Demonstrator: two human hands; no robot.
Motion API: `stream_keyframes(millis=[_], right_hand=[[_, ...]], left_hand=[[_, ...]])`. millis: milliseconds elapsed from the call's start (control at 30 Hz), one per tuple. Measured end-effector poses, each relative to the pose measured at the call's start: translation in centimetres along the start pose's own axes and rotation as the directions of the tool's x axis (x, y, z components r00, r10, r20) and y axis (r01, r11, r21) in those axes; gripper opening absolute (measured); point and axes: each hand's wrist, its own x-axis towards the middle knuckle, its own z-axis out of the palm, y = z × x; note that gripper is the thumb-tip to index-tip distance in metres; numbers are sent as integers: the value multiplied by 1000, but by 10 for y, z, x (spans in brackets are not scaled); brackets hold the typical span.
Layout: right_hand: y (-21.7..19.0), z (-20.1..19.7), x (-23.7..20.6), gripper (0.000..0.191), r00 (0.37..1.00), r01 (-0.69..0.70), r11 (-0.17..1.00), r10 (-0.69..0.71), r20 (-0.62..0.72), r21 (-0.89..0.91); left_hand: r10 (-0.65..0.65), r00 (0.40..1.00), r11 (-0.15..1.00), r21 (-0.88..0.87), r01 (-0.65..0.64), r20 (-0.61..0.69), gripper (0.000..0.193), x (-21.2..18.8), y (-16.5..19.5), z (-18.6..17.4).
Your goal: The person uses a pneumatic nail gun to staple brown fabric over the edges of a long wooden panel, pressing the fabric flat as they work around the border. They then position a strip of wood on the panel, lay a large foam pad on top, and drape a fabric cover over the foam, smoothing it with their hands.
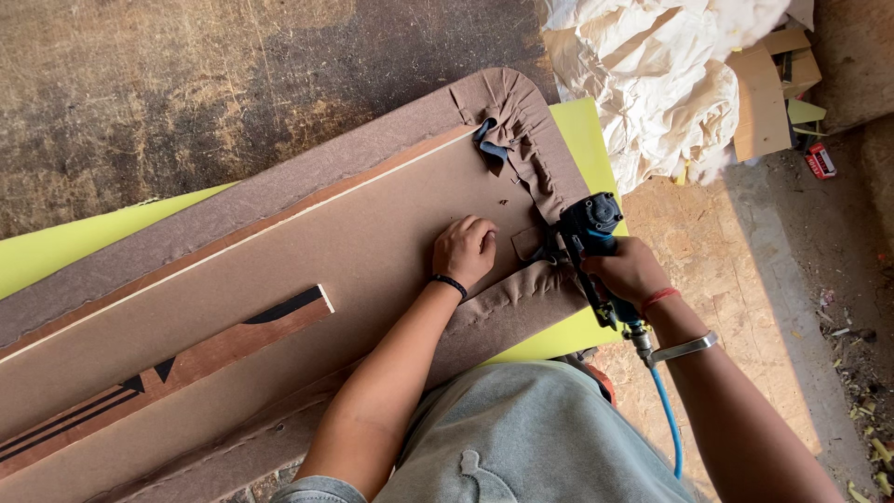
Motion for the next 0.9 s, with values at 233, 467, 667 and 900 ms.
stream_keyframes(millis=[233, 467, 667, 900], right_hand=[[-19, 6, 11, 17, 997, 75, 993, -72, -33, 96], [-36, 8, 20, 12, 994, 104, 985, -101, -33, 135], [-51, 11, 30, 16, 996, 92, 994, -92, -2, 52], [-83, 15, 52, 17, 990, 140, 990, -140, 7, 21]], left_hand=[[-11, 1000, 1000, 9, 11, 14, 7, -1, -3, -1], [-12, 1000, 1000, 16, 11, 7, 6, -1, -5, 1], [-13, 1000, 999, 37, 13, 0, 8, -1, -5, 2], [-15, 1000, 1000, 20, 15, -10, 7, 0, -8, 1]])
